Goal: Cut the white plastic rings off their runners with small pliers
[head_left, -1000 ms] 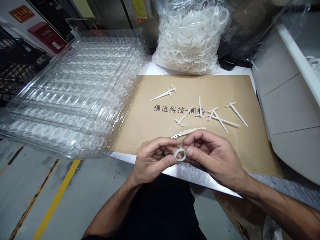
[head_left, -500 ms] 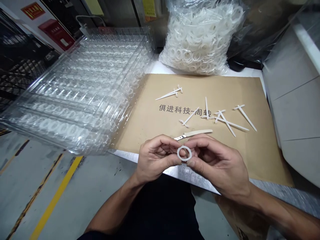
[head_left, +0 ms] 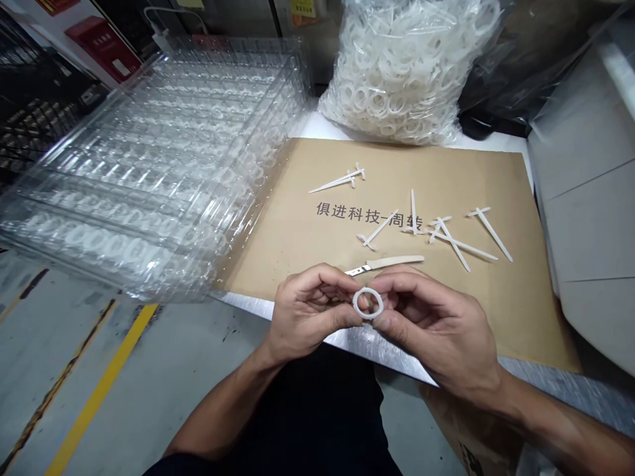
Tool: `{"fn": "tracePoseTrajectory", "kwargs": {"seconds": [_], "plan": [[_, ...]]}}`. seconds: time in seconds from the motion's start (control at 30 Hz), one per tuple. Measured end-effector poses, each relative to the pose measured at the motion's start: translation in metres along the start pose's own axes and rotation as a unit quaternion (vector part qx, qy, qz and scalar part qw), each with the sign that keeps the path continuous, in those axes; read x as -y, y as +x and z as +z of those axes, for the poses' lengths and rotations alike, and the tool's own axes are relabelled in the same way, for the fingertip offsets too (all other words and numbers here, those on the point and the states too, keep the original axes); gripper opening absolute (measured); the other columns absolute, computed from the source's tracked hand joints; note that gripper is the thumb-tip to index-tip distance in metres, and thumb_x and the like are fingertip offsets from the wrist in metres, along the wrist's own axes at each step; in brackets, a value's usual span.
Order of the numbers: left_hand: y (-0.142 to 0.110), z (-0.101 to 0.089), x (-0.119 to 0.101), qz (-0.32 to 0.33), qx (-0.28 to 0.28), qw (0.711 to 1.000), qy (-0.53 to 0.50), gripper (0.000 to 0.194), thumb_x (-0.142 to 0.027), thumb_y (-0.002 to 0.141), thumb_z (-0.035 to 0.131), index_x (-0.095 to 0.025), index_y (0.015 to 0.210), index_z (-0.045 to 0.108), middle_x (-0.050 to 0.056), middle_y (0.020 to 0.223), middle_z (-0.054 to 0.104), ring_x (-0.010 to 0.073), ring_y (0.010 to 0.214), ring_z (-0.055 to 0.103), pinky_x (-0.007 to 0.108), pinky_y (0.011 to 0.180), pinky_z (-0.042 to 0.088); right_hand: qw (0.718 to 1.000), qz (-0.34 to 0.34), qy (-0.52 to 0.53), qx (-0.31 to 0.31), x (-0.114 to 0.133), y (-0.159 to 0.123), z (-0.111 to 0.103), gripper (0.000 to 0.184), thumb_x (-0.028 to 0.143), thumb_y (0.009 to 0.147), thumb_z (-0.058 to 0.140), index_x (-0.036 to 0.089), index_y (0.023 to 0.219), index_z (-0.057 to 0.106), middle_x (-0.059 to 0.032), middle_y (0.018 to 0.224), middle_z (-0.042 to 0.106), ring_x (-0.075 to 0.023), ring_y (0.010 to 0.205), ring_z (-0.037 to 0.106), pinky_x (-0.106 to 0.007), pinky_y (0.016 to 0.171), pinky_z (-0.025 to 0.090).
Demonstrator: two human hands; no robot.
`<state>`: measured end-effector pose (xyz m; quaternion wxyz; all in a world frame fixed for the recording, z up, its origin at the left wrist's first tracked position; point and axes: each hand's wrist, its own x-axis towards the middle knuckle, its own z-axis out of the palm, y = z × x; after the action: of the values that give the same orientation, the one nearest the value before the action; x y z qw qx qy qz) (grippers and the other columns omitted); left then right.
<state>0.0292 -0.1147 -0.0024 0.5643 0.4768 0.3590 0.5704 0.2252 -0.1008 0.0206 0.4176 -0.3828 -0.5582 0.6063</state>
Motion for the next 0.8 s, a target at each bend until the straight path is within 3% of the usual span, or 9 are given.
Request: {"fn": "tracePoseTrajectory", "kwargs": {"seconds": [0.17,0.4,0.63,0.8], "plan": [[-0.0005,0.0005,0.0002,0.002,0.011,1.0,-0.02,0.027,-0.003,0.081,0.084,-0.018,0.103,0.078,0.006,0.097,0.083,0.0158,0.084,0.081,0.019,0.076,0.067,1.0,0.003,-0.003,-0.003,-0.001,0.0001,-0.0002,0.016,0.025,0.09,0.083,0.025,0.106,0.079,-0.0046,0.095,0.073,-0.0151,0.077,0.067,-0.028,0.068,0.059],[-0.0007,0.0008,0.0003,-0.017,0.0,1.0,0.021,0.022,-0.02,0.082,0.089,-0.014,0.098,0.076,0.01,0.09,0.082,0.0205,0.078,0.081,0.025,0.072,0.069,1.0,0.001,-0.011,-0.003,-0.0018,0.0001,0.0003,0.016,0.027,0.091,0.083,0.024,0.106,0.079,-0.0052,0.095,0.073,-0.0157,0.077,0.068,-0.028,0.068,0.061],[0.0,0.0,0.0001,-0.021,0.02,0.999,-0.027,0.025,-0.006,0.083,0.084,-0.017,0.104,0.076,0.005,0.092,0.081,0.0155,0.084,0.081,0.019,0.078,0.066,1.0,-0.008,-0.011,0.006,-0.0016,-0.0009,-0.0003,0.016,0.024,0.092,0.082,0.025,0.107,0.078,-0.0045,0.097,0.071,-0.0149,0.077,0.067,-0.028,0.07,0.059],[0.0024,-0.0007,0.0031,-0.006,0.039,0.999,-0.024,0.026,-0.012,0.085,0.085,-0.018,0.108,0.075,0.006,0.096,0.08,0.0166,0.086,0.08,0.021,0.079,0.065,0.997,-0.043,-0.063,0.001,-0.0017,0.002,-0.0024,0.016,0.023,0.093,0.081,0.026,0.109,0.078,-0.0062,0.103,0.073,-0.0183,0.087,0.069,-0.03,0.075,0.059]]}}
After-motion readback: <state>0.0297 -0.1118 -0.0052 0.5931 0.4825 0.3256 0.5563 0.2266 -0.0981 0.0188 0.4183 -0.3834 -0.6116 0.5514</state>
